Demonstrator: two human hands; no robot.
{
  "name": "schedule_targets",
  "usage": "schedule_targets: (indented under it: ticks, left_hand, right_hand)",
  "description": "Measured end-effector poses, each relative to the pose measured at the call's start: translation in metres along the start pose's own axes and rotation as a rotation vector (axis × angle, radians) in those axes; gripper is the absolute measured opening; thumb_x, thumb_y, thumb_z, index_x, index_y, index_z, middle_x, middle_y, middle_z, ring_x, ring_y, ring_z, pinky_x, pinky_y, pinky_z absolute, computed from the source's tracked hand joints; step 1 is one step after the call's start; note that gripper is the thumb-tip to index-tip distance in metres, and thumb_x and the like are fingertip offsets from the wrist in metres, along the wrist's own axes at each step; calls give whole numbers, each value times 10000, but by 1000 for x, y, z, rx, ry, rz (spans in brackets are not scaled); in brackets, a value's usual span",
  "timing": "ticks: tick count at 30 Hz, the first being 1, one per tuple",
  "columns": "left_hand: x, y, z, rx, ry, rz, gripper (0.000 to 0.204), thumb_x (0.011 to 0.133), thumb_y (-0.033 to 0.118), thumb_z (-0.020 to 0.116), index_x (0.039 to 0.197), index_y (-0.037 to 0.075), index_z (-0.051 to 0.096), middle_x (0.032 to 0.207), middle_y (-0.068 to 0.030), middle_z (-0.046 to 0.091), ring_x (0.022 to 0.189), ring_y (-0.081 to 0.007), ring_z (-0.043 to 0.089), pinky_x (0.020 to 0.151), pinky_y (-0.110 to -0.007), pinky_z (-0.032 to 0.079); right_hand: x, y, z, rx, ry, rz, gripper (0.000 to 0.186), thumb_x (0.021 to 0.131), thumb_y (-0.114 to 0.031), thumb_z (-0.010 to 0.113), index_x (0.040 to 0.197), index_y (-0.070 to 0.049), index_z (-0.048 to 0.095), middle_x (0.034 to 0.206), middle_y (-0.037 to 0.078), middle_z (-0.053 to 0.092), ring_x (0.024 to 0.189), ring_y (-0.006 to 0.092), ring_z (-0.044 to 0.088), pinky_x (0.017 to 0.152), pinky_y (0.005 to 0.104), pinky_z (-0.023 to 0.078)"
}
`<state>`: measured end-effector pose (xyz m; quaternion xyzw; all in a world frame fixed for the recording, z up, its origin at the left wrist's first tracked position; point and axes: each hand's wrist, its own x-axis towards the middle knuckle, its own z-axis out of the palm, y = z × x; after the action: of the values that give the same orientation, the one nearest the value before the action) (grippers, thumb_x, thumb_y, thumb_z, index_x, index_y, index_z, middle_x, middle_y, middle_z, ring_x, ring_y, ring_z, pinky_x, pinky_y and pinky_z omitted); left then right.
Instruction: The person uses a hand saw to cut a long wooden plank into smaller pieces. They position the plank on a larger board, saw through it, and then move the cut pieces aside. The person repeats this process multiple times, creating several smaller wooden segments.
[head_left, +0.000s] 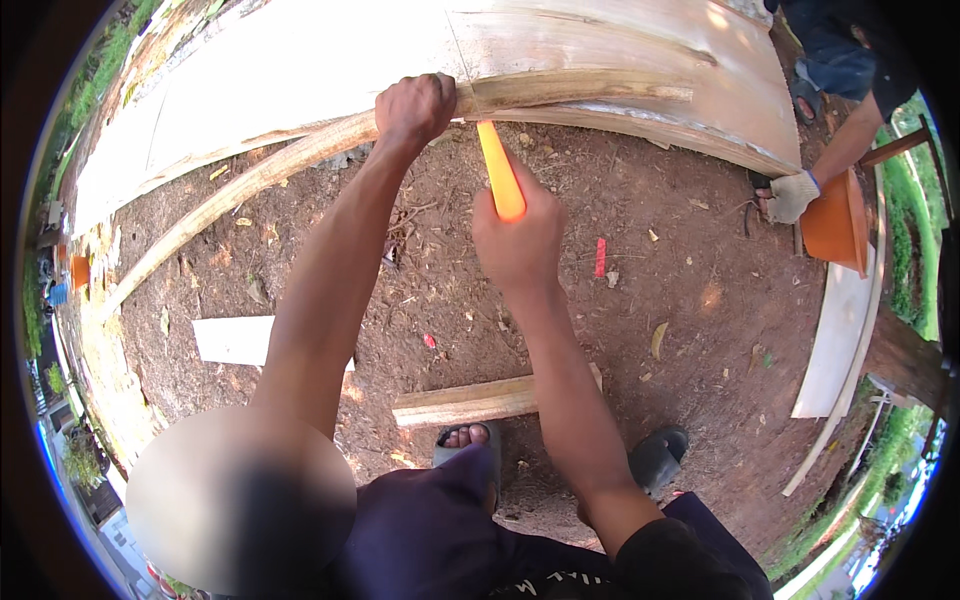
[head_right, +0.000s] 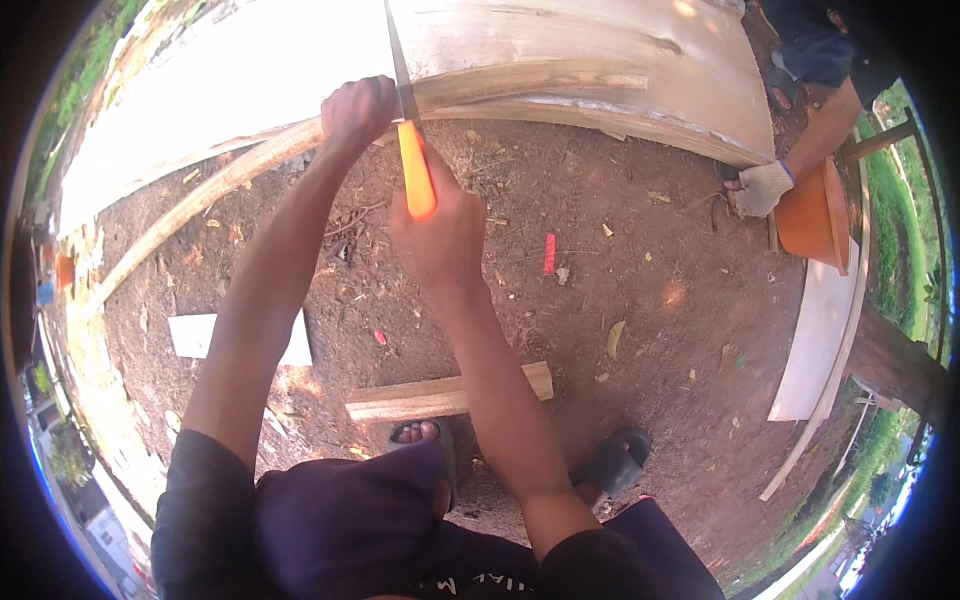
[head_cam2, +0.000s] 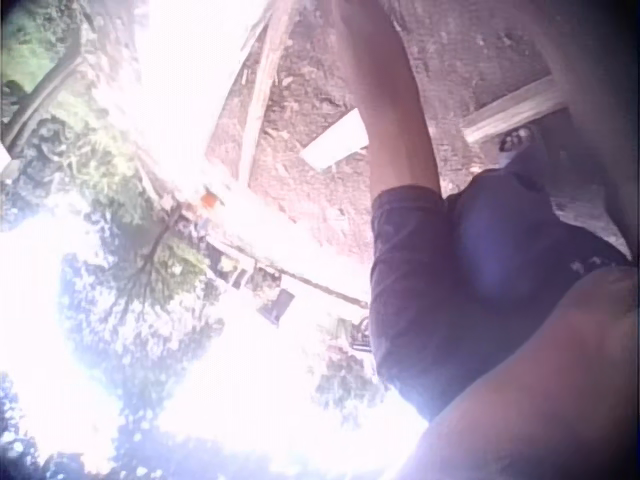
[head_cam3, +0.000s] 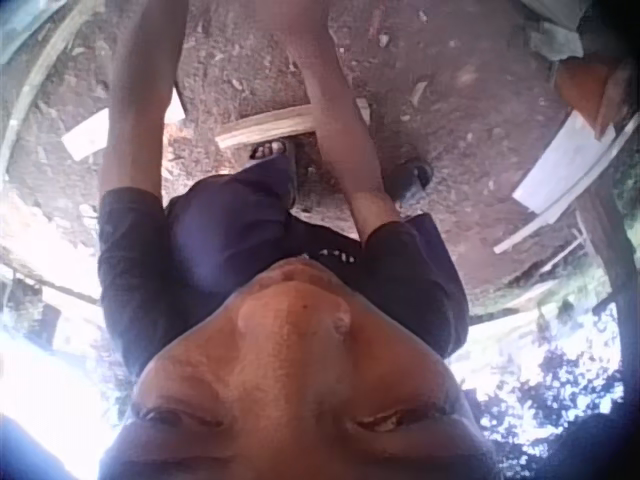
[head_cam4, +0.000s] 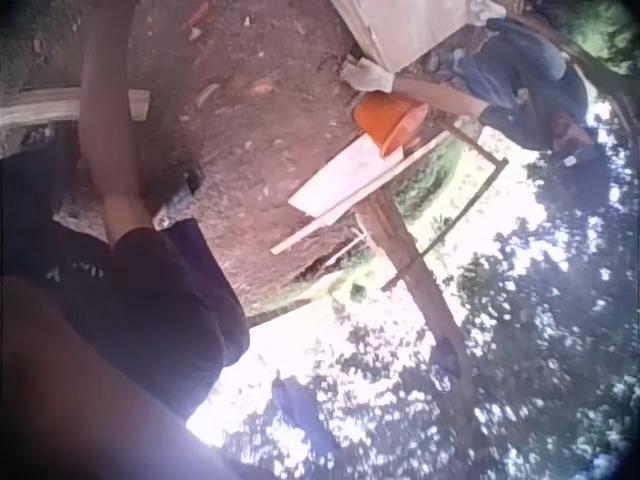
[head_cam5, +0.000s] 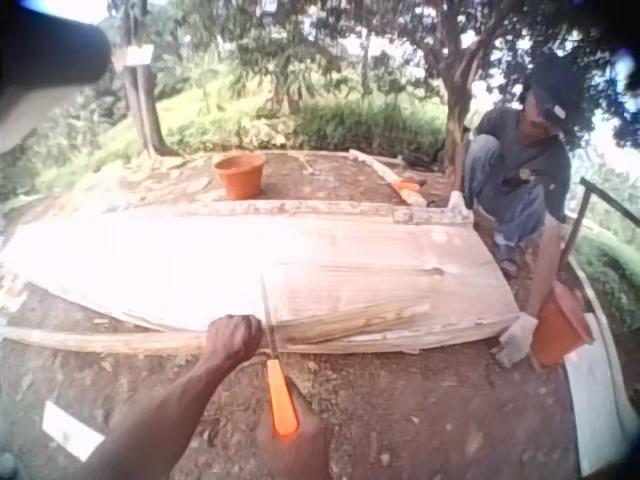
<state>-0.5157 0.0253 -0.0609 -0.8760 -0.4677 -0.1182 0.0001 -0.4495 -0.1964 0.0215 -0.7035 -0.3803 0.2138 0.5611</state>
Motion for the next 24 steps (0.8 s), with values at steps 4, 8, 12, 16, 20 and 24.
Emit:
schedule_targets:
  ticks: [4, 8, 12, 16, 20, 24]
  left_hand:
    - [10, 8, -15, -38, -89, -129, 475, 972, 310, 444, 607, 73, 634, 528, -158, 617, 444, -302, 606, 513, -453, 522]
    - [7, 10, -12, 32, -92, -31, 337, 942, 283, 483, 762, 77, 681, 727, -168, 700, 642, -347, 693, 595, -458, 552]
    - [10, 15, -13, 40, -98, -44, 269, 929, 270, 510, 827, 96, 687, 824, -148, 729, 728, -328, 717, 591, -452, 550]
    - [9, 12, -22, 81, -300, -166, 291, 931, 242, 487, 768, 103, 683, 736, -124, 716, 623, -260, 687, 538, -429, 525]
    - [7, 10, -23, 99, -234, -134, 305, 928, 265, 484, 758, 106, 682, 733, -114, 719, 620, -267, 684, 548, -430, 527]
    - [11, 10, -2, 1, 58, -30, 397, 946, 327, 467, 699, 119, 698, 709, -189, 703, 646, -376, 707, 660, -490, 582]
  right_hand:
    - [-111, 8, -53, 1, 3, -71, 523, 798, 80, 573, 1318, 56, 617, 1073, 201, 737, 760, 179, 724, 719, 278, 566]
    - [-4, 8, -3, 27, -19, -45, 492, 813, 25, 601, 1305, 43, 607, 969, 247, 715, 779, 322, 731, 684, 386, 564]
    - [60, -2, 17, -72, -47, -12, 433, 841, -39, 596, 1269, 6, 637, 751, 230, 653, 653, 323, 673, 620, 421, 510]
    - [-82, 21, -39, 65, -10, 61, 495, 811, 54, 600, 1305, 31, 624, 1025, 209, 741, 818, 233, 749, 729, 328, 576]
    - [-105, 20, -50, 31, -6, -46, 557, 794, 78, 610, 1349, 40, 597, 1122, 208, 731, 868, 200, 752, 752, 296, 579]
    - [67, 8, 30, 10, 40, -36, 214, 815, -31, 612, 1016, 38, 642, 664, 215, 615, 603, 372, 631, 572, 447, 479]
